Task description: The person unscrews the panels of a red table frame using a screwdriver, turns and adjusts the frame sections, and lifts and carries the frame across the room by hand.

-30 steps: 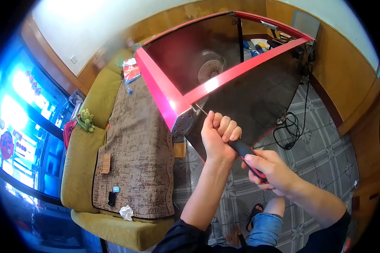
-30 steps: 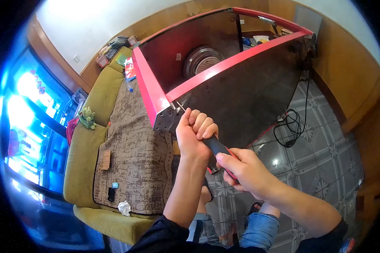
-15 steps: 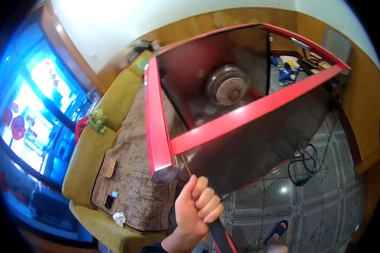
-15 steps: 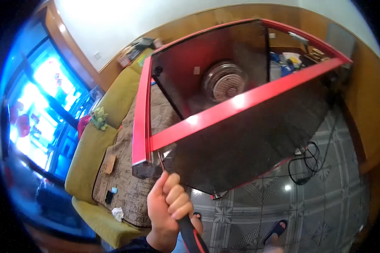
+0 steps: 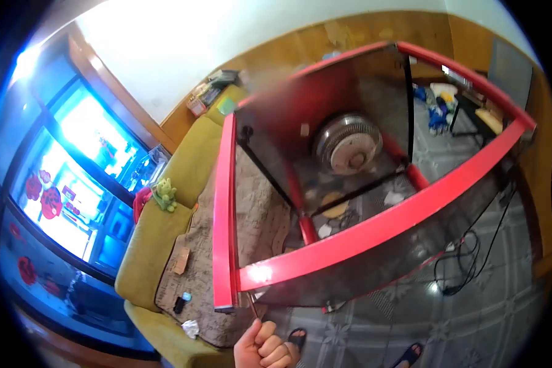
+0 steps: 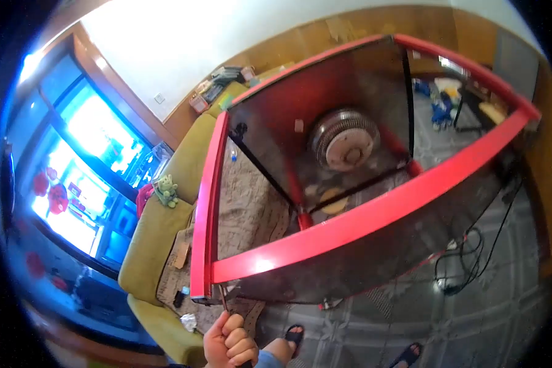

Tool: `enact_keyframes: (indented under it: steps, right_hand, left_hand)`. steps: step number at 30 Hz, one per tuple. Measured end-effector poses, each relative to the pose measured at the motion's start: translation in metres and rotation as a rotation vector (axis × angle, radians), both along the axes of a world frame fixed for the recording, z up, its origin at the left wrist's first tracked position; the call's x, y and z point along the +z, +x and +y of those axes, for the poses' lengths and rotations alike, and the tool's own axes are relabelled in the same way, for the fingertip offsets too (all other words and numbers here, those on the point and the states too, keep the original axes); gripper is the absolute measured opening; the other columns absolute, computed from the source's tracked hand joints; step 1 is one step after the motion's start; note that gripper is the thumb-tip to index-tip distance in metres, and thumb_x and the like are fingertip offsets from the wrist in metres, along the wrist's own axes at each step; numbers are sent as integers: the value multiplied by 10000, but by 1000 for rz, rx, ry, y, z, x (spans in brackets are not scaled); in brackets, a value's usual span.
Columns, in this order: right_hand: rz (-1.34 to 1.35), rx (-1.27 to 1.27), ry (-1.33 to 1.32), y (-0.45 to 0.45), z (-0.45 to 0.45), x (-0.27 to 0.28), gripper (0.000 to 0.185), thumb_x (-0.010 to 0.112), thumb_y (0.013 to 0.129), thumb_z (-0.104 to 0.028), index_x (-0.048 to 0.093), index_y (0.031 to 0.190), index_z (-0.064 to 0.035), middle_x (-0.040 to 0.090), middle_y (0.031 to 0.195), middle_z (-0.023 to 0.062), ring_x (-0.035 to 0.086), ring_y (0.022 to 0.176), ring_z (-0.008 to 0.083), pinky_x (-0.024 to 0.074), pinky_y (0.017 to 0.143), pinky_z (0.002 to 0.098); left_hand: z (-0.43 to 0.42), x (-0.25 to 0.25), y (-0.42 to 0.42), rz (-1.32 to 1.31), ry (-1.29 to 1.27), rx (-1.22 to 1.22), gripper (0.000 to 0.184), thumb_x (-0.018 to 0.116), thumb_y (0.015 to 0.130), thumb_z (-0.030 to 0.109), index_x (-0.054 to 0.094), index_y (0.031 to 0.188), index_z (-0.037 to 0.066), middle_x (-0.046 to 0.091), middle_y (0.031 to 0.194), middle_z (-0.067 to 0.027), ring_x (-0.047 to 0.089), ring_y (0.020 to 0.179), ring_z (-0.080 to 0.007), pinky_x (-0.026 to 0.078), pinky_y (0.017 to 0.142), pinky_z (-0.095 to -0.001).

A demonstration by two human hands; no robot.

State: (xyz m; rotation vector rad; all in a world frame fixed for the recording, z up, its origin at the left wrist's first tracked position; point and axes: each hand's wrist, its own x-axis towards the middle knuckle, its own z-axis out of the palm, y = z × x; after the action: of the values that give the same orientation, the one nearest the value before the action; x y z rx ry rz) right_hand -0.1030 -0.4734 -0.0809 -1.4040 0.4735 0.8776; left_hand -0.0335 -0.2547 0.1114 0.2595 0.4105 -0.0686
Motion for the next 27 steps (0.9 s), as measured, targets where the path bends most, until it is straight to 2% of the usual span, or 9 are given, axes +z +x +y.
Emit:
enact_keyframes:
  steps: [8, 10, 12, 14, 16, 21, 27]
  right_hand:
    - [12, 24, -21, 20, -5, 9, 454, 474, 878, -399, 506, 1090, 1, 606, 954, 100, 598, 811, 172, 487, 722, 281]
    - [-4, 42, -37, 27, -1, 12, 452, 472, 879, -396, 503, 1093, 2, 605, 958, 101, 597, 816, 172, 487, 725, 282]
    - [-28, 65, -54, 32, 5, 16, 450, 470, 880, -393, 500, 1096, 2, 603, 963, 102, 597, 821, 173, 487, 728, 283]
    - [-60, 90, -78, 37, 7, 18, 449, 468, 881, -390, 496, 1098, 2, 602, 968, 103, 597, 826, 174, 486, 731, 284]
    - [-90, 120, -75, 45, 14, 22, 447, 466, 882, -387, 493, 1101, 2, 601, 972, 104, 596, 831, 175, 486, 734, 285]
    - [-159, 172, -80, 58, 23, 20, 443, 462, 885, -379, 485, 1107, 3, 597, 984, 107, 595, 843, 177, 485, 741, 287]
    - [-173, 236, 5, 61, 42, -11, 438, 456, 889, -371, 476, 1115, 4, 593, 998, 111, 594, 858, 179, 484, 750, 289]
  left_hand:
    - [2, 9, -1, -3, -30, -19, 370, 274, 958, 330, 308, 648, 129, 225, 467, 19, 212, 359, -95, 233, 329, -232]
    - [2, 14, 1, 144, 75, -31, 372, 280, 956, 331, 313, 645, 130, 224, 467, 21, 211, 357, -94, 228, 330, -232]
    - [3, 9, 1, 108, 110, -65, 375, 298, 950, 351, 317, 653, 123, 234, 471, 25, 217, 357, -94, 231, 334, -231]
    - [5, -1, 3, -34, -88, -79, 382, 289, 948, 335, 288, 615, 147, 189, 461, 35, 210, 367, -101, 244, 374, -252]
    - [5, -12, 3, -114, -127, -83, 385, 317, 942, 339, 293, 608, 148, 186, 458, 37, 200, 361, -93, 237, 372, -247]
    - [10, -17, 3, -174, -103, -123, 370, 331, 945, 318, 307, 619, 146, 196, 464, 38, 204, 363, -79, 221, 370, -236]
    - [12, -31, 5, -301, -159, -144, 365, 333, 946, 309, 310, 620, 145, 189, 455, 44, 201, 351, -77, 226, 353, -232]
